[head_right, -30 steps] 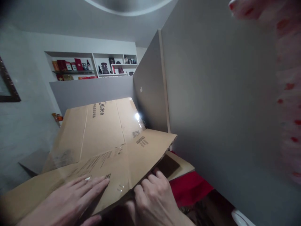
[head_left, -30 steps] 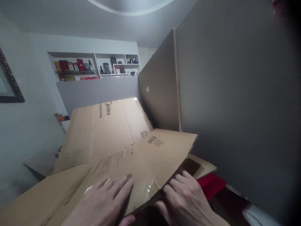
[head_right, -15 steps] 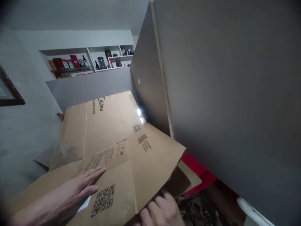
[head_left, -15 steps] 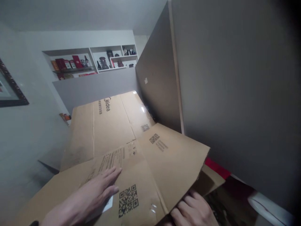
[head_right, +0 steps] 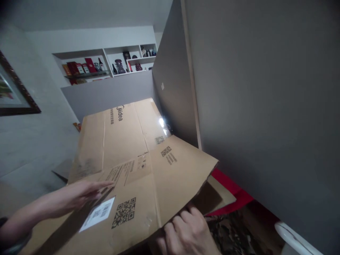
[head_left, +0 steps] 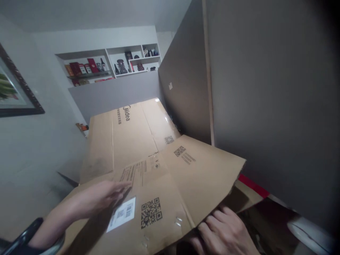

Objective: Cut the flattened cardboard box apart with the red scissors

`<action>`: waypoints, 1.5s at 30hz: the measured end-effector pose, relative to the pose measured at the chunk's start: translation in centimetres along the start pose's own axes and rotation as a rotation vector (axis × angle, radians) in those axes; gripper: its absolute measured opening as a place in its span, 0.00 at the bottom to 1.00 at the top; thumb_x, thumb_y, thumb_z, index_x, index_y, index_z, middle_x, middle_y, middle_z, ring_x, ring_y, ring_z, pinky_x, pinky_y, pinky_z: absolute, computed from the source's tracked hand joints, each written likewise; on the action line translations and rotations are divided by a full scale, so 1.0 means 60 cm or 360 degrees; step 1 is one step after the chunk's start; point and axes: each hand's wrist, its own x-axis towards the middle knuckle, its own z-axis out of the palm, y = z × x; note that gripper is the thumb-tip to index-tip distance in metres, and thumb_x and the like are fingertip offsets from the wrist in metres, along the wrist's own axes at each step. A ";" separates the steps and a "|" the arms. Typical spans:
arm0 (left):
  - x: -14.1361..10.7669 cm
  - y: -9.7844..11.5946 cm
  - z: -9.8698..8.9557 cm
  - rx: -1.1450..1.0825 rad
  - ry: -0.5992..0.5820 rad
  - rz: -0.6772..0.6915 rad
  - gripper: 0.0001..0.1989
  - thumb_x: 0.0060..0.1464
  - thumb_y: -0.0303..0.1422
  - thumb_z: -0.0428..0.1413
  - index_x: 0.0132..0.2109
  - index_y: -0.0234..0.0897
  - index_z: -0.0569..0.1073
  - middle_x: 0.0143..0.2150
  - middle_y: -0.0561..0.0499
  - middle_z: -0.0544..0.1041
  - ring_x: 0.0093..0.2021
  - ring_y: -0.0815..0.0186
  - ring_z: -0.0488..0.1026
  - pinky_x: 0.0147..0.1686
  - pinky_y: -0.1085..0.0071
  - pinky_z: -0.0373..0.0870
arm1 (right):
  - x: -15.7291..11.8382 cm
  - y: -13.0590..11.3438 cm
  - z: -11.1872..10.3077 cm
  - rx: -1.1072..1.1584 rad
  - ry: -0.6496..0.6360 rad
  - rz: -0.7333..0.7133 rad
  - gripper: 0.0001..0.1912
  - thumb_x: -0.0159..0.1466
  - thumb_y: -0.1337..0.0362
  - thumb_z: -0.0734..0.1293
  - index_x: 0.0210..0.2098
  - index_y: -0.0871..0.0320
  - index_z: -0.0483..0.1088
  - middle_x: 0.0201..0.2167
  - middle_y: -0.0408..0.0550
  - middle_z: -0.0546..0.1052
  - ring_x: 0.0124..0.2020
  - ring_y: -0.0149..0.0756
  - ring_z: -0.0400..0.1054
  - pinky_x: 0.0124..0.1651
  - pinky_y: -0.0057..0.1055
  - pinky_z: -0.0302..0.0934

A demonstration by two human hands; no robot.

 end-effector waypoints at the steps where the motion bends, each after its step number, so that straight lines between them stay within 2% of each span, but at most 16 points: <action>1: 0.000 -0.003 -0.009 0.0004 -0.0031 -0.0065 0.21 0.62 0.40 0.46 0.60 0.47 0.67 0.52 0.46 0.76 0.48 0.58 0.75 0.47 0.63 0.73 | 0.002 0.000 -0.001 0.0004 -0.0003 -0.0003 0.19 0.67 0.65 0.59 0.19 0.57 0.64 0.16 0.42 0.65 0.21 0.32 0.56 0.32 0.34 0.45; 4: -0.003 0.023 -0.025 -0.0030 -0.0013 -0.0137 0.23 0.63 0.44 0.45 0.62 0.47 0.64 0.56 0.47 0.73 0.53 0.57 0.72 0.53 0.58 0.69 | 0.020 0.001 -0.009 0.0020 -0.0096 0.0021 0.19 0.66 0.66 0.58 0.19 0.57 0.65 0.17 0.43 0.66 0.22 0.33 0.57 0.33 0.34 0.45; 7: -0.001 0.106 -0.024 -0.0057 0.0156 -0.0003 0.24 0.63 0.49 0.43 0.63 0.53 0.61 0.63 0.53 0.66 0.61 0.60 0.64 0.61 0.58 0.61 | 0.052 0.001 -0.017 0.0027 -0.0121 0.0034 0.18 0.65 0.66 0.58 0.20 0.57 0.65 0.18 0.44 0.67 0.23 0.35 0.57 0.35 0.35 0.46; 8: 0.003 0.140 -0.021 -0.0031 0.0245 0.0077 0.23 0.63 0.46 0.43 0.63 0.52 0.60 0.63 0.54 0.66 0.62 0.59 0.63 0.61 0.56 0.61 | 0.064 0.001 -0.020 0.0031 -0.0100 0.0025 0.17 0.65 0.67 0.58 0.19 0.57 0.65 0.18 0.44 0.67 0.23 0.35 0.57 0.36 0.35 0.46; 11: 0.032 0.228 -0.014 0.0032 0.0543 0.0352 0.23 0.64 0.42 0.43 0.65 0.50 0.56 0.59 0.51 0.70 0.54 0.59 0.70 0.53 0.56 0.69 | 0.099 0.007 -0.024 0.0008 -0.0084 -0.0014 0.16 0.64 0.68 0.58 0.20 0.57 0.65 0.19 0.45 0.67 0.24 0.36 0.57 0.37 0.36 0.47; 13: 0.060 0.256 -0.014 0.0112 0.0596 0.0412 0.23 0.64 0.38 0.42 0.66 0.46 0.55 0.53 0.48 0.75 0.47 0.57 0.74 0.47 0.54 0.72 | 0.114 0.013 -0.023 -0.0012 -0.0083 -0.0034 0.15 0.63 0.69 0.59 0.20 0.58 0.65 0.19 0.45 0.67 0.24 0.36 0.57 0.38 0.36 0.48; 18: 0.103 0.236 -0.037 0.0048 0.0489 0.0559 0.28 0.62 0.33 0.44 0.68 0.40 0.50 0.55 0.43 0.73 0.47 0.59 0.74 0.49 0.58 0.71 | 0.125 0.023 -0.014 0.0077 -0.0042 0.0013 0.13 0.62 0.64 0.67 0.22 0.59 0.66 0.22 0.45 0.69 0.27 0.36 0.61 0.43 0.37 0.52; 21: 0.090 0.238 -0.055 -0.0159 0.0404 0.0654 0.26 0.63 0.37 0.44 0.67 0.44 0.52 0.54 0.45 0.73 0.48 0.60 0.74 0.50 0.60 0.71 | 0.129 0.021 -0.013 0.0086 -0.0044 0.0077 0.11 0.59 0.64 0.68 0.23 0.59 0.66 0.22 0.45 0.70 0.27 0.37 0.62 0.42 0.37 0.52; 24: 0.076 0.264 -0.062 -0.0229 0.0370 0.0549 0.26 0.61 0.41 0.47 0.66 0.47 0.55 0.51 0.47 0.75 0.47 0.58 0.74 0.48 0.59 0.72 | 0.139 0.020 -0.019 0.0140 -0.0168 0.0123 0.05 0.57 0.66 0.68 0.25 0.57 0.69 0.24 0.44 0.71 0.28 0.37 0.63 0.40 0.37 0.51; 28: 0.082 0.285 -0.052 0.0048 0.0501 0.0284 0.25 0.61 0.46 0.45 0.63 0.45 0.58 0.46 0.45 0.77 0.45 0.49 0.74 0.46 0.50 0.70 | 0.148 0.026 -0.017 0.0050 -0.0309 0.0106 0.06 0.57 0.71 0.63 0.26 0.58 0.69 0.26 0.46 0.73 0.29 0.39 0.64 0.37 0.38 0.52; 30: 0.088 0.287 -0.042 0.0194 0.0531 0.0269 0.25 0.60 0.44 0.43 0.61 0.42 0.58 0.44 0.43 0.77 0.41 0.49 0.75 0.41 0.50 0.71 | 0.147 0.029 -0.009 -0.0001 -0.0202 0.0055 0.08 0.56 0.74 0.61 0.27 0.60 0.70 0.29 0.50 0.74 0.34 0.40 0.66 0.40 0.38 0.54; 33: 0.090 0.286 -0.022 0.0368 0.0632 0.0306 0.26 0.58 0.34 0.44 0.63 0.38 0.54 0.40 0.43 0.76 0.33 0.54 0.75 0.33 0.58 0.72 | 0.143 0.031 0.004 -0.0005 -0.0024 0.0002 0.10 0.57 0.76 0.59 0.29 0.62 0.71 0.28 0.52 0.73 0.37 0.42 0.66 0.45 0.40 0.56; 36: 0.081 0.286 0.000 0.0336 0.0734 0.0384 0.34 0.56 0.26 0.42 0.67 0.45 0.42 0.53 0.42 0.73 0.42 0.54 0.76 0.37 0.59 0.74 | 0.134 0.027 0.012 -0.0019 -0.0053 0.0012 0.12 0.57 0.77 0.58 0.29 0.62 0.72 0.28 0.51 0.73 0.34 0.40 0.66 0.45 0.40 0.58; 39: 0.071 0.284 0.013 0.0153 0.0644 0.0391 0.39 0.55 0.24 0.41 0.68 0.58 0.34 0.65 0.48 0.62 0.51 0.53 0.74 0.45 0.55 0.74 | 0.123 0.021 0.010 -0.0017 -0.0111 0.0057 0.13 0.56 0.78 0.58 0.29 0.60 0.72 0.26 0.50 0.73 0.34 0.39 0.68 0.43 0.38 0.59; 43: 0.069 0.281 0.008 -0.0046 0.0569 0.0437 0.37 0.57 0.27 0.43 0.69 0.53 0.39 0.62 0.47 0.67 0.53 0.55 0.72 0.51 0.57 0.73 | 0.128 0.021 -0.003 0.0015 -0.0319 0.0006 0.11 0.55 0.79 0.61 0.23 0.59 0.68 0.20 0.47 0.70 0.32 0.40 0.68 0.38 0.37 0.58; 45: 0.070 0.281 -0.003 -0.0055 0.0634 0.0523 0.35 0.60 0.27 0.42 0.69 0.54 0.41 0.68 0.49 0.58 0.60 0.57 0.66 0.57 0.58 0.69 | 0.139 0.024 -0.008 0.0007 -0.0428 -0.0059 0.11 0.55 0.80 0.60 0.24 0.60 0.68 0.21 0.46 0.71 0.28 0.38 0.67 0.36 0.36 0.58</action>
